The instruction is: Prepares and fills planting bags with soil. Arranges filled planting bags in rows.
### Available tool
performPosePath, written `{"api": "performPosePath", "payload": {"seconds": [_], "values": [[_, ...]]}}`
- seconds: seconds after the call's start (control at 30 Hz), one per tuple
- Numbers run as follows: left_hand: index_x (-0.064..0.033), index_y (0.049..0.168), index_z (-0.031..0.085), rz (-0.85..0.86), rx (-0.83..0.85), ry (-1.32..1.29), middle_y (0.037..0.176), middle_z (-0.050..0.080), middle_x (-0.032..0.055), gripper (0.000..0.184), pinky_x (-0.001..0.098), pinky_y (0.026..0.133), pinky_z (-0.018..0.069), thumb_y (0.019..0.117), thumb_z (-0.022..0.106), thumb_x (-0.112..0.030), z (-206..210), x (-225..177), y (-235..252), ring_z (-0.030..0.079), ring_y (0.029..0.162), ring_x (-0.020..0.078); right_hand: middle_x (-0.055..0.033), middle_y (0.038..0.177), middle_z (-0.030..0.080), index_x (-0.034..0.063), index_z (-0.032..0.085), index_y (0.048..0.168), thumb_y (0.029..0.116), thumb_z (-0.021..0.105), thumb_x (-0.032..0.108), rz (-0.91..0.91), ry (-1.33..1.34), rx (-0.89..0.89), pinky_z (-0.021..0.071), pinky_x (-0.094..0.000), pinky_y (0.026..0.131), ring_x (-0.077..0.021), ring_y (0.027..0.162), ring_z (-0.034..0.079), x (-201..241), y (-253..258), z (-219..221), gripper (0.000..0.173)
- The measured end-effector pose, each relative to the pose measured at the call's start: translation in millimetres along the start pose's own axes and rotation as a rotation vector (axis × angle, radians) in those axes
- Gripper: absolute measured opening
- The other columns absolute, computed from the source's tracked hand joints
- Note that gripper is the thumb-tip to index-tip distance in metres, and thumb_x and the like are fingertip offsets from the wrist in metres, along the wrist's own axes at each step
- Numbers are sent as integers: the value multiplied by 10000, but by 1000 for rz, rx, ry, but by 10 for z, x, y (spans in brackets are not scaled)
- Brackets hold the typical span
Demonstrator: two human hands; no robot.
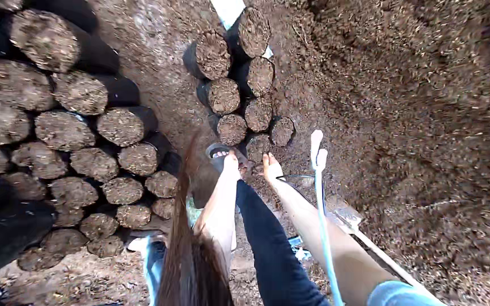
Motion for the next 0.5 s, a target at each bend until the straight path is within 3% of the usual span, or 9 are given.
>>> {"api": "performPosePath", "payload": {"seconds": [0.1, 0.17, 0.23, 0.3, 0.33, 0.4, 0.43, 0.47, 0.5], "values": [[-185, 1566, 368, 8, 120, -78, 1533, 443, 211, 694, 636, 973, 490, 1046, 382, -644, 42, 23, 142, 511, 1316, 404, -283, 1297, 631, -73, 517, 1410, 1136, 322, 280, -71, -137, 37, 515, -496, 1025, -363, 1154, 662, -167, -125, 137, 488], [-192, 1456, 526, 157, 209, -95, 1397, 601, 105, 571, 524, 985, 531, 1055, 419, -584, 111, -27, 150, 593, 1246, 261, -280, 1301, 620, -94, 598, 1296, 1118, 399, 285, -127, -179, 92, 465, -511, 1074, -375, 1220, 613, -234, -233, 117, 463], [-201, 1420, 566, 225, 284, -92, 1331, 658, 66, 535, 508, 977, 549, 1037, 473, -563, 198, -50, 98, 629, 1206, 220, -291, 1395, 554, -94, 449, 1437, 1089, 458, 308, -141, 75, 14, 518, -501, 1053, -366, 1256, 601, -347, -209, -33, 532], [-167, 1488, 489, 190, 212, -107, 1345, 638, 140, 624, 562, 965, 541, 983, 601, -518, 215, -17, 143, 623, 1204, 294, -213, 1523, 433, 70, 227, 1587, 1111, 320, 390, -136, 479, -36, 515, -515, 1036, -319, 1329, 526, -375, -63, -94, 581], [-163, 1556, 378, 175, 188, -121, 1380, 605, 171, 695, 566, 967, 541, 982, 628, -464, 244, -10, 156, 612, 1219, 317, -144, 1548, 447, 152, 251, 1603, 1105, 224, 464, -167, 598, -30, 492, -519, 1056, -275, 1357, 511, -308, 6, -93, 588], [-204, 1638, 194, 192, 197, -104, 1503, 505, 184, 818, 581, 1027, 508, 991, 608, -484, 299, 34, 148, 543, 1329, 337, -109, 1523, 505, 164, 317, 1597, 1104, 106, 495, -235, 707, 20, 477, -497, 1106, -233, 1364, 526, -123, 64, -61, 631], [-197, 1637, 230, 232, 185, -72, 1514, 503, 185, 791, 580, 1033, 499, 1008, 561, -544, 281, 28, 72, 533, 1342, 340, -115, 1514, 513, 148, 323, 1594, 1110, 96, 488, -239, 714, 35, 473, -484, 1114, -229, 1363, 528, -64, 74, -37, 633], [-165, 1584, 350, 272, 143, -34, 1449, 563, 187, 726, 558, 993, 527, 1018, 516, -588, 230, -32, -108, 579, 1286, 330, -111, 1512, 511, 137, 317, 1591, 1116, 115, 469, -252, 688, 49, 474, -461, 1116, -217, 1360, 530, -7, 78, -5, 614], [-143, 1549, 416, 274, 132, -15, 1437, 578, 170, 641, 520, 1021, 509, 1055, 468, -548, 195, -146, -426, 580, 1277, 299, -109, 1512, 509, 124, 310, 1590, 1121, 143, 443, -282, 642, 59, 477, -439, 1115, -204, 1355, 533, 36, 66, 25, 592]]}}
Point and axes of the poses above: each hand's wrist, its own y-axis towards the middle knuckle, its own z-axis out of the palm, x = y × z, the point moved 9 cm from there along y, towards the middle knuckle
